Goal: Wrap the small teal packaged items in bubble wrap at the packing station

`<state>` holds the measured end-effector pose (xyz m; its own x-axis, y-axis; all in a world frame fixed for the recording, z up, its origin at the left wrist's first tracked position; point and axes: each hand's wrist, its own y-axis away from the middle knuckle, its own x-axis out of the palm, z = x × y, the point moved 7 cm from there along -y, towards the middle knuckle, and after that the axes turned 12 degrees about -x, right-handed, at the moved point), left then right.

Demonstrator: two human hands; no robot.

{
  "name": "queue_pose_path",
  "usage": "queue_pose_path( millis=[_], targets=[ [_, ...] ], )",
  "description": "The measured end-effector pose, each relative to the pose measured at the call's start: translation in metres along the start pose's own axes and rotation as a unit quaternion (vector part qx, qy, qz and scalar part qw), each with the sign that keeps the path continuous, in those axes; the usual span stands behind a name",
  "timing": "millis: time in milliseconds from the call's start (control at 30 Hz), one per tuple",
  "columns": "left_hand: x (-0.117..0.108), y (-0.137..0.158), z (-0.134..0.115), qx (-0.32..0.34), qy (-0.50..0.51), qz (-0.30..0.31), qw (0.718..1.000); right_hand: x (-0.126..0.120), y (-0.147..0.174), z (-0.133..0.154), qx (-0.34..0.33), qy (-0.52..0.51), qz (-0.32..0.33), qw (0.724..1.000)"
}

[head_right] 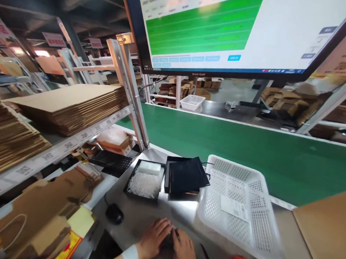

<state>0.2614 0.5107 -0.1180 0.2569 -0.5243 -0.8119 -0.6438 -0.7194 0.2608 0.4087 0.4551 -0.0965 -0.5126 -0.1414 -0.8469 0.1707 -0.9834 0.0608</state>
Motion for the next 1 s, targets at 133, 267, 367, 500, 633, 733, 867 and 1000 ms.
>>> queue_pose_path(
  millis=[133,267,367,500,633,733,867,1000],
  targets=[
    [0.018,0.035,0.001,-0.015,0.007,-0.014,1.0,0.023,0.021,-0.002,-0.03,0.018,-0.039,0.999],
    [0.009,0.054,-0.005,-0.044,0.015,-0.019,0.999,0.043,0.03,-0.006,-0.078,0.055,0.007,0.995],
    [-0.017,0.053,-0.015,-0.041,0.034,-0.048,0.997,0.035,0.033,0.008,-0.172,0.176,-0.062,0.967],
    [-0.048,0.031,-0.025,-0.034,0.081,0.011,0.996,0.0,0.049,0.045,-0.303,0.306,-0.297,0.852],
    [-0.065,0.009,-0.03,-0.045,0.086,0.064,0.993,-0.024,0.054,0.063,-0.311,0.273,-0.357,0.837],
    [-0.063,-0.001,-0.031,-0.056,0.075,0.095,0.991,-0.027,0.047,0.064,-0.272,0.213,-0.318,0.883],
    [-0.058,-0.01,-0.038,-0.037,0.051,0.129,0.99,-0.013,0.021,0.042,-0.133,0.065,-0.135,0.98],
    [-0.061,-0.011,-0.042,-0.022,0.046,0.12,0.992,-0.012,0.006,0.025,-0.053,-0.037,-0.043,0.997]
  ],
)
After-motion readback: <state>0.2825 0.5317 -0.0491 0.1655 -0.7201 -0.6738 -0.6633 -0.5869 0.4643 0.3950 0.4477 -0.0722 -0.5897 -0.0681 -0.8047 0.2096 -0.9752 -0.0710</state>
